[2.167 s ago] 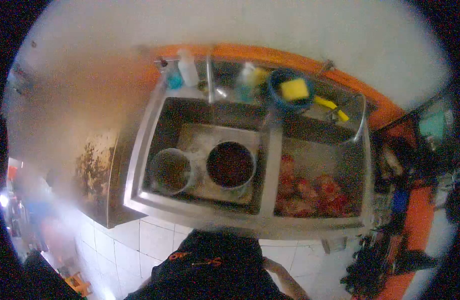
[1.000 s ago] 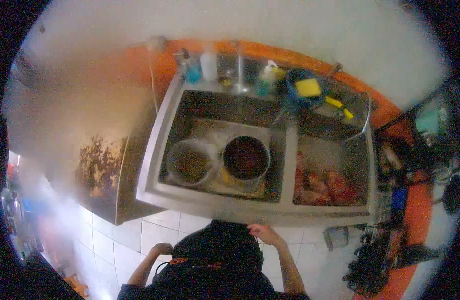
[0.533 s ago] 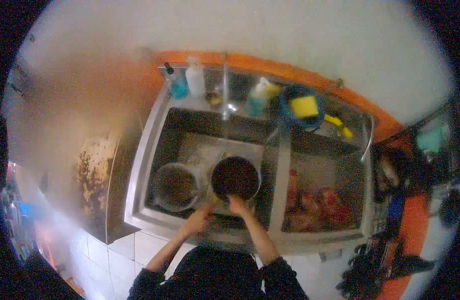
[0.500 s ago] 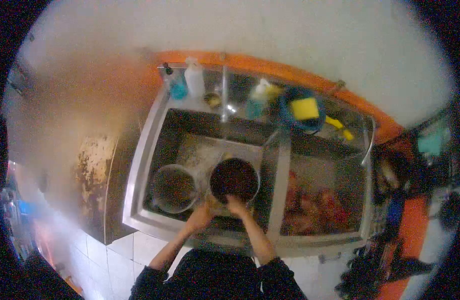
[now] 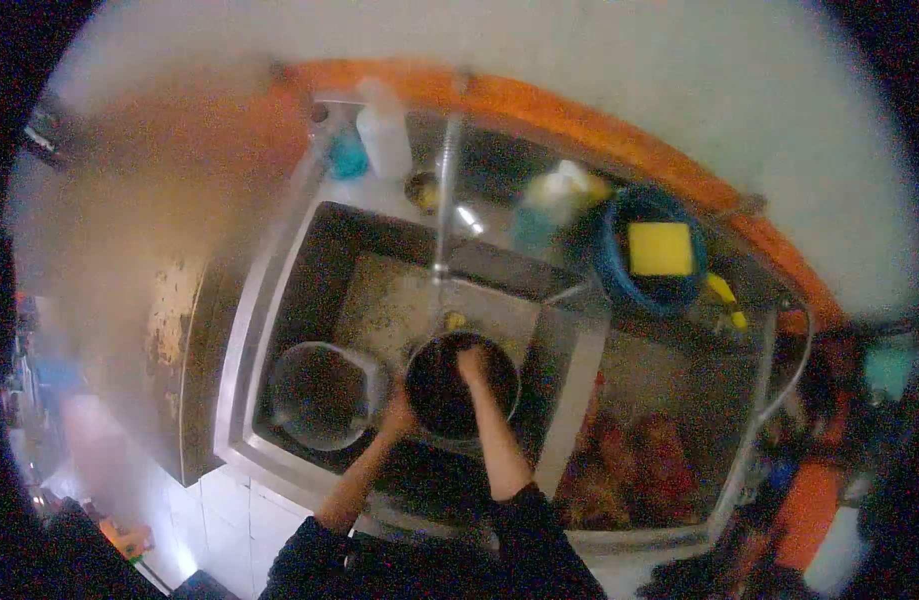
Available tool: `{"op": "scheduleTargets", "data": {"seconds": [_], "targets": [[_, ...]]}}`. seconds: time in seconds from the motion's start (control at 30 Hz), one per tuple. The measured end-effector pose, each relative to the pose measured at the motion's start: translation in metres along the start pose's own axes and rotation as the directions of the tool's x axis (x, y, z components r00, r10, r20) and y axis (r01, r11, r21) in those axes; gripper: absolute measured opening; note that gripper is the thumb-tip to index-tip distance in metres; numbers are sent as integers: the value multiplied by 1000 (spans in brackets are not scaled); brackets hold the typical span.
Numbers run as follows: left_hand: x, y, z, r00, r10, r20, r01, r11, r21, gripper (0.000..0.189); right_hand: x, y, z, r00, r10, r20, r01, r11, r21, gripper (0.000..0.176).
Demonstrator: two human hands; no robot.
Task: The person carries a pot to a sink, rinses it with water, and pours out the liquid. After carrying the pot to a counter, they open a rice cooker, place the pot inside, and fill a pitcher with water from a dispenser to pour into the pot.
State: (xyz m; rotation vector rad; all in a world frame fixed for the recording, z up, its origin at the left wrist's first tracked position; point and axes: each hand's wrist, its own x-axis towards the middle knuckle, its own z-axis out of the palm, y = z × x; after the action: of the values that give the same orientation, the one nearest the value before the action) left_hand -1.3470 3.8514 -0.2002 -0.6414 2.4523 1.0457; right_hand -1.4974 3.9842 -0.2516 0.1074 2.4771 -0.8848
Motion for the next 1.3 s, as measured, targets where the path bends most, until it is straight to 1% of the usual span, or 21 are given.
{"op": "scheduleTargets", "data": {"seconds": [0.07,0.13,0.17,0.23,0.27,0.33,0.4,0.53,0.6,0.67,0.7,0.73,0.8,0.9,0.93,0.97,1.0,1.03,1.13,1.2,1.3], "targets": [[5,-9,11,996,43,-74,-43,999,6,70,0,-19,18,986,86,142,-86,996,-11,33],[18,-32,30,986,92,-139,-90,996,21,68,-4,-10,57,961,-275,-12,265,938,-225,27],[31,-51,46,996,36,-80,-43,995,-91,68,-16,-10,60,964,-266,-9,257,941,-220,27],[31,-51,48,1000,-17,-9,15,980,-199,68,-46,-17,49,761,-619,194,639,663,-391,23],[18,-26,29,994,34,-108,-44,994,-95,68,-51,-23,43,764,-614,196,636,667,-388,23],[13,1,9,977,88,-193,-87,996,12,69,-50,-33,27,921,-299,249,360,897,-254,23],[15,6,4,984,-180,8,180,984,14,71,-42,-27,9,959,-282,-32,283,959,27,21],[8,5,-2,997,6,-81,-6,1000,-1,73,0,-8,26,972,-212,-97,199,971,-128,25],[7,13,-10,1000,-6,-31,5,999,-52,75,1,-12,45,980,-185,75,196,964,-181,30],[10,14,-10,999,-37,-15,37,999,-32,75,-4,11,93,867,-490,-84,439,834,-334,34],[10,10,-9,998,-69,3,69,998,-8,75,-9,41,119,720,-693,-41,503,562,-657,39],[14,-2,0,997,-72,1,72,997,-8,75,-15,39,115,719,-694,-38,506,561,-655,39],[21,-20,17,991,88,-103,-86,996,27,74,-27,31,101,787,-431,441,612,636,-470,40],[23,-17,13,995,73,-70,-75,997,-30,74,-84,-71,5,546,-143,825,834,191,-519,40],[23,-18,15,995,74,-68,-77,997,-33,74,-63,-19,53,709,-372,600,677,596,-431,40],[22,-19,17,997,55,-57,-57,997,-44,74,-42,33,100,781,-577,238,541,816,202,41],[22,-18,18,998,34,-49,-37,998,-54,74,-21,83,147,733,-672,-107,601,566,564,41],[20,-11,11,998,33,-49,-36,998,-56,74,-19,84,141,733,-672,-105,601,567,563,41],[12,4,-6,998,-40,43,46,990,-135,75,-4,60,99,821,-536,197,565,814,-136,43],[17,-14,16,996,21,-90,-41,972,-232,74,-5,40,69,894,-341,289,447,658,-606,45],[20,-33,31,988,69,-135,-93,979,-181,73,-29,16,39,979,-156,131,201,850,-487,43]]}}
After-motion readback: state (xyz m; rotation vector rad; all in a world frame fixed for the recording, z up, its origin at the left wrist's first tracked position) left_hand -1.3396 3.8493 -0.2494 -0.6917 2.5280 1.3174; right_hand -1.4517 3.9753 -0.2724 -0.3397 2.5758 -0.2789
